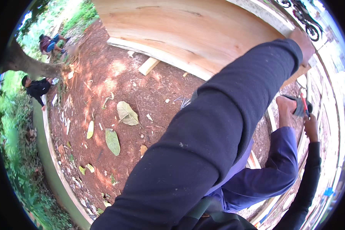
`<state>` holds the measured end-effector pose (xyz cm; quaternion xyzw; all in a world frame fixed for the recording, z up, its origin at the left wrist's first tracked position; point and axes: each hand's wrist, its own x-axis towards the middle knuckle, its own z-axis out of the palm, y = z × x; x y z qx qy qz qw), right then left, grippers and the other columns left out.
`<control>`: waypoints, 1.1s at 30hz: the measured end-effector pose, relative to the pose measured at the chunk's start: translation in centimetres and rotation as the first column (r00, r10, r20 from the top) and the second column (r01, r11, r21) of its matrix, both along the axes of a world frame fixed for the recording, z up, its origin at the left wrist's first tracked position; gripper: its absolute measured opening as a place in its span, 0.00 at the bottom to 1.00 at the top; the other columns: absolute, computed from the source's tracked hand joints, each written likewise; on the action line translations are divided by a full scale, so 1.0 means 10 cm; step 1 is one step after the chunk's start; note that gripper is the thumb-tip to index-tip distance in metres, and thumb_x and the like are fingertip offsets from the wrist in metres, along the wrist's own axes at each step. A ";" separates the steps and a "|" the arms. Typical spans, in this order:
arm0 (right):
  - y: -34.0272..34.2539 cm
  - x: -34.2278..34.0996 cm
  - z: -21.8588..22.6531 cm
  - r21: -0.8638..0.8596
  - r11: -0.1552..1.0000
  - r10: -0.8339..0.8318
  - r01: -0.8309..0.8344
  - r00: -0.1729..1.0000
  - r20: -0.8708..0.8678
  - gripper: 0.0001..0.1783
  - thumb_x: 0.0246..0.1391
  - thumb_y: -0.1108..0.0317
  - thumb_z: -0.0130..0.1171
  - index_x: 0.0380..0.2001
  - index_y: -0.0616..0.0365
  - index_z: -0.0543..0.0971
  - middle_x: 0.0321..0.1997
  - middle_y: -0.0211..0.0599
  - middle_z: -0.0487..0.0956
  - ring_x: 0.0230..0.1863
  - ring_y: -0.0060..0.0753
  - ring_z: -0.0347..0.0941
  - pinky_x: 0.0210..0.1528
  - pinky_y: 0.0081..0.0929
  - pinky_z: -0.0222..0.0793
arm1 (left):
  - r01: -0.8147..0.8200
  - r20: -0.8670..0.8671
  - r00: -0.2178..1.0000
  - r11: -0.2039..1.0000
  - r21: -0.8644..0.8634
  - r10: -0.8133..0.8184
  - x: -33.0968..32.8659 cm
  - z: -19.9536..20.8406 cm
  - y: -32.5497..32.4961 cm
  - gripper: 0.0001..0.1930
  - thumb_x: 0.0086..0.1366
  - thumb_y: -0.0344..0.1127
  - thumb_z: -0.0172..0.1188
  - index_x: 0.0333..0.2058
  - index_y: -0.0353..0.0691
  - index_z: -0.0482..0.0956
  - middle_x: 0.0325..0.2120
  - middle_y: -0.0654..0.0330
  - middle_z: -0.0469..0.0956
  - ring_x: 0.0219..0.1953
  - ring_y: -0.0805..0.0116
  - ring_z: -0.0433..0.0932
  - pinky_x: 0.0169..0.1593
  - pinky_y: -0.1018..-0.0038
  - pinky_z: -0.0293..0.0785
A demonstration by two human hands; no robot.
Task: The person assembles a wooden frame by positioning planks and securing them with nails and a hammer. They repeatedly align pieces, insert nails, and hammer them into place while sitting on the ground.
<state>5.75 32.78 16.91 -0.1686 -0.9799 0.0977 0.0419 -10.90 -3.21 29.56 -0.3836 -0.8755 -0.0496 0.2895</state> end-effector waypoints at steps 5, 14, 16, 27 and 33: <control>0.11 0.35 0.46 0.360 0.916 0.231 -0.175 0.966 -0.118 0.22 0.68 0.54 0.56 0.48 0.66 0.77 0.37 0.57 0.82 0.38 0.56 0.79 0.41 0.48 0.73 | 0.244 0.041 0.967 0.957 0.160 -0.253 0.15 0.13 0.20 0.25 0.51 0.56 0.76 0.39 0.41 0.90 0.41 0.49 0.88 0.45 0.52 0.87 0.49 0.58 0.82; -0.48 0.29 0.66 0.508 0.859 -0.048 -0.060 0.979 0.196 0.15 0.66 0.61 0.55 0.40 0.62 0.83 0.27 0.39 0.82 0.24 0.33 0.77 0.26 0.37 0.71 | 0.064 -0.033 0.997 0.998 0.020 -0.063 -0.23 0.11 -0.19 0.30 0.54 0.59 0.74 0.39 0.33 0.86 0.43 0.41 0.85 0.49 0.44 0.84 0.53 0.54 0.79; -0.60 0.21 0.46 0.479 0.868 -0.061 -0.134 0.927 0.370 0.14 0.66 0.63 0.53 0.42 0.61 0.83 0.27 0.38 0.82 0.24 0.32 0.77 0.26 0.36 0.70 | 0.074 0.013 0.997 0.997 0.033 -0.075 -0.20 0.12 -0.23 0.30 0.54 0.58 0.74 0.40 0.33 0.86 0.43 0.42 0.85 0.50 0.44 0.84 0.52 0.54 0.79; -1.31 -0.21 -0.52 0.223 0.975 -0.202 -0.001 0.422 0.884 0.19 0.64 0.61 0.58 0.34 0.71 0.83 0.27 0.43 0.83 0.23 0.35 0.79 0.24 0.35 0.76 | 0.313 -0.139 0.943 0.948 0.053 -0.303 0.01 0.10 -0.39 0.15 0.64 0.44 0.67 0.44 0.43 0.90 0.43 0.52 0.88 0.48 0.58 0.87 0.49 0.60 0.81; -1.19 -0.08 -0.62 0.205 0.977 -0.212 0.064 0.433 0.876 0.19 0.64 0.58 0.58 0.40 0.66 0.84 0.29 0.42 0.84 0.27 0.35 0.82 0.31 0.36 0.78 | 0.254 -0.338 0.919 0.960 0.115 -0.203 0.37 -0.02 -0.29 0.11 0.66 0.39 0.61 0.42 0.45 0.89 0.40 0.57 0.88 0.45 0.61 0.86 0.45 0.61 0.79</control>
